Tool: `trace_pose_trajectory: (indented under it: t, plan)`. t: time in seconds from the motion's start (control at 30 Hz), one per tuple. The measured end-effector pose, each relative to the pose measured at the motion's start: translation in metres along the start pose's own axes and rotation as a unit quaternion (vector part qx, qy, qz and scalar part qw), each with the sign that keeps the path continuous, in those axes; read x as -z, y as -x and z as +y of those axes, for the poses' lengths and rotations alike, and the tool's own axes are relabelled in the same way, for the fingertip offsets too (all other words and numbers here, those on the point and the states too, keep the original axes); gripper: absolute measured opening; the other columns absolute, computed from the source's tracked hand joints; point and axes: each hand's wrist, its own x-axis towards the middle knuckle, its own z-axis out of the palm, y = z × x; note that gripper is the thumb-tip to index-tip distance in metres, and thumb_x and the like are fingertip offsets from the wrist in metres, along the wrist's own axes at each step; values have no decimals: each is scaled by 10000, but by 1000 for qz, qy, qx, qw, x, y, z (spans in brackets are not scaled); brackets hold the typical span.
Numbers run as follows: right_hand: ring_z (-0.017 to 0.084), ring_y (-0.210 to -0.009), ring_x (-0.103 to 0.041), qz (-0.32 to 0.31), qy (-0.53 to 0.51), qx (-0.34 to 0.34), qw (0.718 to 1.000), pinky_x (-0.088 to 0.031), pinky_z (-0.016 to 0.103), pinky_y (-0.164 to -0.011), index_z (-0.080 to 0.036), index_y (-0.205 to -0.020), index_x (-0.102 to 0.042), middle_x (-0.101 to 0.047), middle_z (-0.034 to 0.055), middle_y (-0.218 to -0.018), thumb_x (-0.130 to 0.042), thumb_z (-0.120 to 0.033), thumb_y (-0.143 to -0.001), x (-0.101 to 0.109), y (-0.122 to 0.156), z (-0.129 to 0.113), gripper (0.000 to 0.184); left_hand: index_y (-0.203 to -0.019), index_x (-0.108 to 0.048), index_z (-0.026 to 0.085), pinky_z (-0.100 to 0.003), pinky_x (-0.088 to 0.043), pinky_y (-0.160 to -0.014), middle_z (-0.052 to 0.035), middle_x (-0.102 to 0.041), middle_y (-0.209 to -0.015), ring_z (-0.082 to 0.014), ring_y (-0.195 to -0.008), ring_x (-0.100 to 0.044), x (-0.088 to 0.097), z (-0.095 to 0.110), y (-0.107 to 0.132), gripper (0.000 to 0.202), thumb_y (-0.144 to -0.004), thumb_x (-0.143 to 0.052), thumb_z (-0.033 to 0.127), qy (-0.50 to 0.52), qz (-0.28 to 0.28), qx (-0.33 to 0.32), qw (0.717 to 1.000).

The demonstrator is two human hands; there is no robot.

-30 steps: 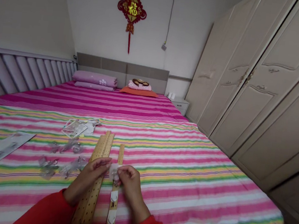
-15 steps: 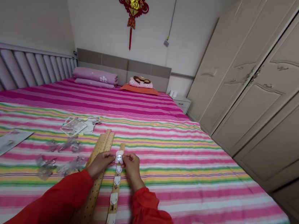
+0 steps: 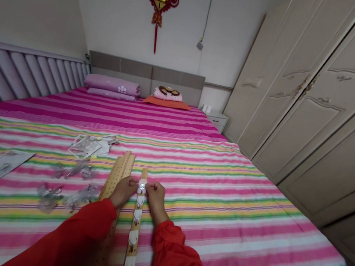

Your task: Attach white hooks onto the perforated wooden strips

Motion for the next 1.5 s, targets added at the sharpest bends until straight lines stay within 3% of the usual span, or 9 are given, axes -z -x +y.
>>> trace_pose_trajectory:
  t: [0.3,0.67,0.97,1.17,1.5]
  plan:
    - [97,-410,-439,14,19,4,1000,-319,222,-423,-174,-584,-594,-534,-51,-441,-647,-296,-562,0,-7,12,135,-729,-593,157,-206,-407,-586,31,-584,-593,-119,-613,-582,-5,-7,-3,100,-672,-581,76,-84,15,-23,996]
    - [106,-417,-443,20,44,10,999,-322,224,-421,-182,-572,-589,-530,-48,-433,-627,-294,-583,1,-9,18,118,-746,-596,163,-202,-396,-576,21,-590,-625,-112,-615,-565,-10,-16,-7,103,-703,-554,79,-112,15,-37,993]
    - [104,-415,-444,23,45,9,999,-335,225,-427,-187,-569,-577,-519,-57,-442,-605,-254,-579,2,-10,22,73,-887,-648,164,-194,-394,-566,34,-590,-611,-105,-597,-561,-9,-18,-6,249,-707,-523,46,-107,-1,-45,993]
    - [104,-386,-433,25,31,14,999,-341,227,-414,-191,-671,-603,-470,-91,-427,-610,-263,-564,1,-13,26,129,-883,-700,166,-204,-393,-559,5,-640,-639,-119,-598,-579,-9,-19,-6,244,-721,-542,76,-109,-15,-52,993]
    - [107,-324,-413,27,33,-13,999,-300,228,-356,-199,-583,-559,-477,-82,-377,-630,-263,-520,2,-22,32,114,-847,-733,168,-226,-424,-636,-56,-719,-758,-154,-697,-635,-9,-17,-2,272,-717,-530,43,-110,-33,-75,991]
